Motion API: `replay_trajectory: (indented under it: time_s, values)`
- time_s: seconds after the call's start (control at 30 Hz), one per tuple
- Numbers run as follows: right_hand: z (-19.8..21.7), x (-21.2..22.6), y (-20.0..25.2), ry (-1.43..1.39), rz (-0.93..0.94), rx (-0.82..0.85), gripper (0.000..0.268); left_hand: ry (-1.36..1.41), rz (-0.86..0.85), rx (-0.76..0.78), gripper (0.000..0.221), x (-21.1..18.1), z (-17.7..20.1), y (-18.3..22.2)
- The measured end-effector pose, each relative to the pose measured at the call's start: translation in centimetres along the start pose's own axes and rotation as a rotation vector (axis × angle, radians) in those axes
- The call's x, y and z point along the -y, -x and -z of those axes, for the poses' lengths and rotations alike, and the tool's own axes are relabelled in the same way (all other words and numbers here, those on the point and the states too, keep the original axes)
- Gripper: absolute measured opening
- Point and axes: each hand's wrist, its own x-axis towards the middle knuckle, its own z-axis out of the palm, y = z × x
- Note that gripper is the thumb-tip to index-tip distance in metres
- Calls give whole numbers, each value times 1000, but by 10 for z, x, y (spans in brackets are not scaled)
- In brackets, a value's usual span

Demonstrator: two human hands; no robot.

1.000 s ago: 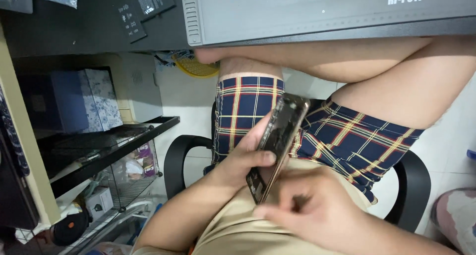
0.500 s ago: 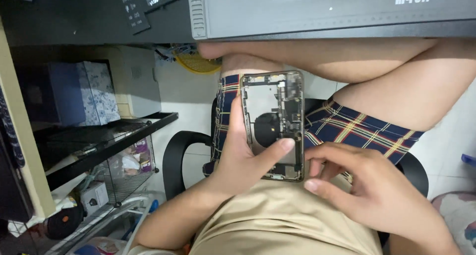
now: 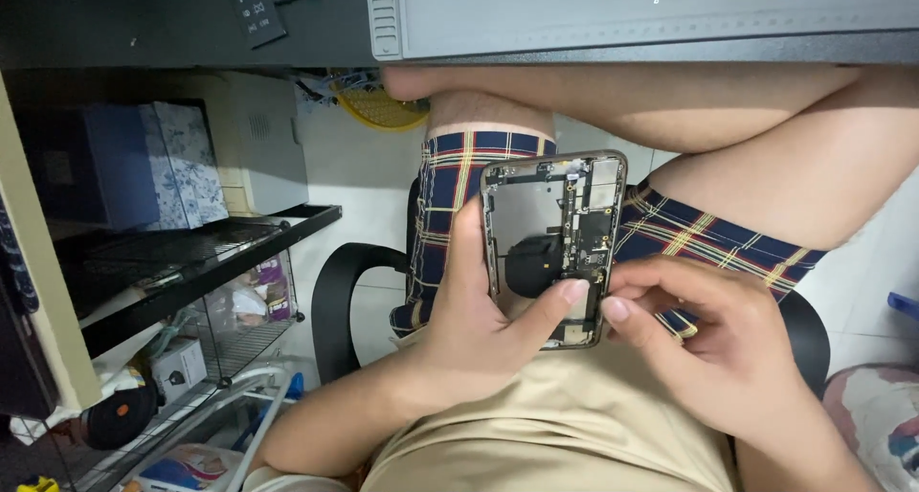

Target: Tightening or removing small screws inside a mobile phone using a precision screwdriver

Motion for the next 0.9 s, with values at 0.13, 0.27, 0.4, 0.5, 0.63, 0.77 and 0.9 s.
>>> replay_trajectory:
  time_s: [0.13,0.27,0.4,0.5,0.63,0.77,0.9]
  values:
    - [-11,7,-3,139,105,-163,9,-28,76,-24,74,-1,-1,0]
    - [-15,10,-4,209,139,-213,17,-91,79,45,84,-7,4,0]
    - [-17,9,-5,227,104,-213,17,-120,-90,30,77,4,4,0]
    - [-18,11,-5,236,87,-207,19,-44,-33,31,79,5,4,-2]
    - [-20,15,-8,235,95,-201,19,-9,-86,-25,78,16,3,-3]
    - [-20,11,-17,212,45,-113,15,108,-81,-61,86,36,3,-7]
    - [-24,4,-35,-2,-39,27,23,97,-102,-127,68,17,17,-29]
